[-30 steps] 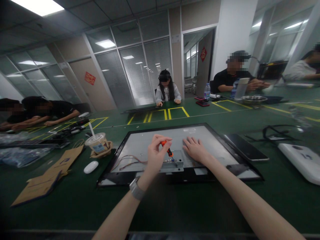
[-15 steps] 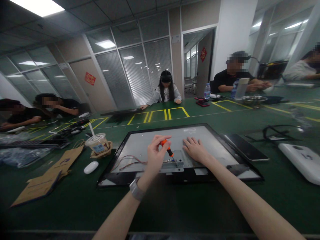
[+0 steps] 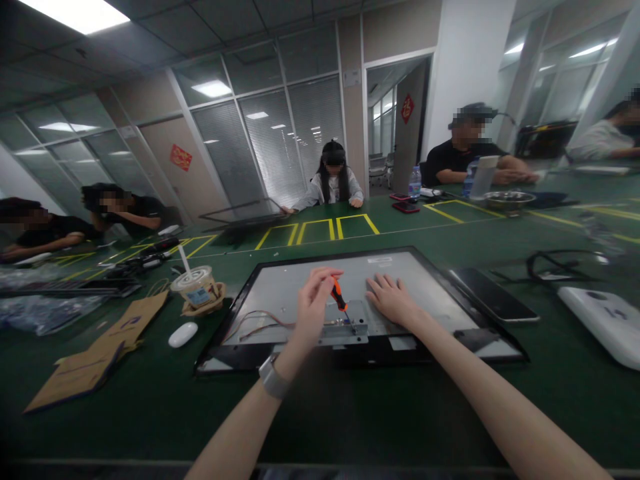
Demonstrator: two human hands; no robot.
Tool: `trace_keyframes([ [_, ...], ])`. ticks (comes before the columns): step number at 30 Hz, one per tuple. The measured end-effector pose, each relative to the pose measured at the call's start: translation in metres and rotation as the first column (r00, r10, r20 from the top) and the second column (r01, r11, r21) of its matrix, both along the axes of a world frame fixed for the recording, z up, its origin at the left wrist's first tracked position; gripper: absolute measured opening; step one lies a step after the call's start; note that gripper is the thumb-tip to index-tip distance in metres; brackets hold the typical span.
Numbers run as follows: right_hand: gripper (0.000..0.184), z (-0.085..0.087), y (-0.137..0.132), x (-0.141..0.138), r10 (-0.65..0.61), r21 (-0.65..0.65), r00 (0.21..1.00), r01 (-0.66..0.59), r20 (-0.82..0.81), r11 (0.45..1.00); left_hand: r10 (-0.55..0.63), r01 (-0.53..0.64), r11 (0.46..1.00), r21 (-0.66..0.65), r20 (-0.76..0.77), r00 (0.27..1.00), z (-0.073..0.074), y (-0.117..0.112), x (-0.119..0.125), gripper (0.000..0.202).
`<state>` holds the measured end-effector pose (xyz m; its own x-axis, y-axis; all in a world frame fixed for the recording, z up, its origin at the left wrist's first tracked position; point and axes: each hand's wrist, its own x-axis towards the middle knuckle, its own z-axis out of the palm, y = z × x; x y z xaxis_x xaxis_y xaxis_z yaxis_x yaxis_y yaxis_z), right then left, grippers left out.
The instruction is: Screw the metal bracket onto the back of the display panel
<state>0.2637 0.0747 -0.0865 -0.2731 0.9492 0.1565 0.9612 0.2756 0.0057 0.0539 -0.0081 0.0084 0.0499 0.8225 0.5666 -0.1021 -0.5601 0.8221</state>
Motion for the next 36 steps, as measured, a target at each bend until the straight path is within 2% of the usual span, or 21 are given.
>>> trace_keyframes([
  [4, 0.060, -0.0016, 0.0010, 0.0007, 0.010, 0.015, 1.000, -0.010, -0.010, 1.000, 0.032, -0.032, 0.999, 0.011, -0.046, 0.998, 0.0007, -0.0022, 0.0018, 0.024],
  [9, 0.060, -0.0018, 0.0011, 0.0008, 0.015, 0.020, 1.000, -0.015, 0.001, 1.000, -0.008, 0.009, 0.999, -0.036, 0.026, 1.000, -0.0012, 0.0000, 0.0018, 0.032],
  [17, 0.059, 0.0021, -0.0015, -0.0008, 0.001, -0.003, 1.000, 0.000, 0.013, 1.000, 0.035, -0.034, 0.999, 0.031, -0.049, 0.998, 0.0000, -0.0013, 0.0015, 0.021],
  [22, 0.058, 0.0019, -0.0029, -0.0015, 0.008, 0.027, 0.999, -0.009, 0.042, 1.000, -0.035, 0.035, 0.999, 0.004, -0.034, 0.999, -0.0013, -0.0028, 0.0040, 0.034],
  [29, 0.057, 0.0017, -0.0025, -0.0024, -0.005, 0.028, 0.999, 0.004, 0.043, 1.000, -0.076, 0.076, 0.997, -0.030, -0.010, 0.997, -0.0019, 0.0009, 0.0016, 0.030],
  [36, 0.058, 0.0020, -0.0012, -0.0018, -0.005, -0.001, 1.000, 0.005, 0.030, 1.000, 0.040, -0.040, 0.998, 0.038, -0.002, 0.999, -0.0026, 0.0018, 0.0030, 0.014],
])
